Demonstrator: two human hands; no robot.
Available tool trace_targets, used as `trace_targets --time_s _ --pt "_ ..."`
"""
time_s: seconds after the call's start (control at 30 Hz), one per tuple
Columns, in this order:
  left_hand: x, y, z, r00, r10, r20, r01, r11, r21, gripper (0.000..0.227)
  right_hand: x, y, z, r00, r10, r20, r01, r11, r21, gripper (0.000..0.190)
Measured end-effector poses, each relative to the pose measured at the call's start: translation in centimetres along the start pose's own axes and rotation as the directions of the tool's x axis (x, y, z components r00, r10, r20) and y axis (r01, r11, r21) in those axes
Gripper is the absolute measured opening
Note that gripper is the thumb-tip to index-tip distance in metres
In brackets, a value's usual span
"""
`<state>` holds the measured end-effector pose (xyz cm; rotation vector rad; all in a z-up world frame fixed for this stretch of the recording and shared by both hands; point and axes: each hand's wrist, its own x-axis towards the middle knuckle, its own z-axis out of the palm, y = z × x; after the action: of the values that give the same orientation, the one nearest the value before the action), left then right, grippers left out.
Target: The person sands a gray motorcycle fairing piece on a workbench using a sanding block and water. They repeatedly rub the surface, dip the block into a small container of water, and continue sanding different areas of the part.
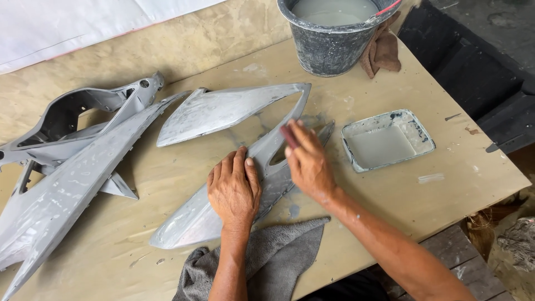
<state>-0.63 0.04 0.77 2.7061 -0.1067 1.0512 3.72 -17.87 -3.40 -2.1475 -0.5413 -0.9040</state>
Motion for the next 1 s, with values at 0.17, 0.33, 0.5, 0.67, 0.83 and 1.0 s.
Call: trace_targets --time_s 0.17,0.33,0.5,0.67,0.83,1.0 --pt "-0.1 -0.2 0.5 1.000 -0.001 -0.002 0.001 1.000 0.013 0.036 -0.4 0.6 0.3 0.994 -0.104 0.035 0.107 0.989 -0.104 0.030" --pt "0.1 0.1 -0.2 1.000 0.009 -0.003 -0.009 1.000 0.000 0.036 2.1 3.2 -0.2 0.993 0.078 -0.087 -0.080 0.997 -0.018 0.034" --pt "-0.1 -0.2 0.3 1.000 0.013 -0.001 -0.013 1.000 -0.005 0.035 0.2 -0.1 -0.5 0.992 -0.071 0.105 0.078 0.995 -0.070 0.027" --pt "-0.1 -0.2 0.4 1.000 0.004 -0.014 -0.004 1.000 0.009 0.036 0.2 1.4 0.5 0.990 -0.087 0.113 0.096 0.993 -0.075 0.030" --pt "0.1 0.1 0.1 1.000 0.003 -0.016 -0.003 1.000 -0.004 0.035 2.3 2.3 0.1 0.998 -0.038 -0.040 0.031 0.988 -0.154 0.034" --pt "-0.1 0.0 0.5 1.000 0.001 -0.030 -0.001 1.000 0.000 0.034 0.3 -1.6 -0.1 0.979 -0.166 0.119 0.183 0.971 -0.152 0.032"
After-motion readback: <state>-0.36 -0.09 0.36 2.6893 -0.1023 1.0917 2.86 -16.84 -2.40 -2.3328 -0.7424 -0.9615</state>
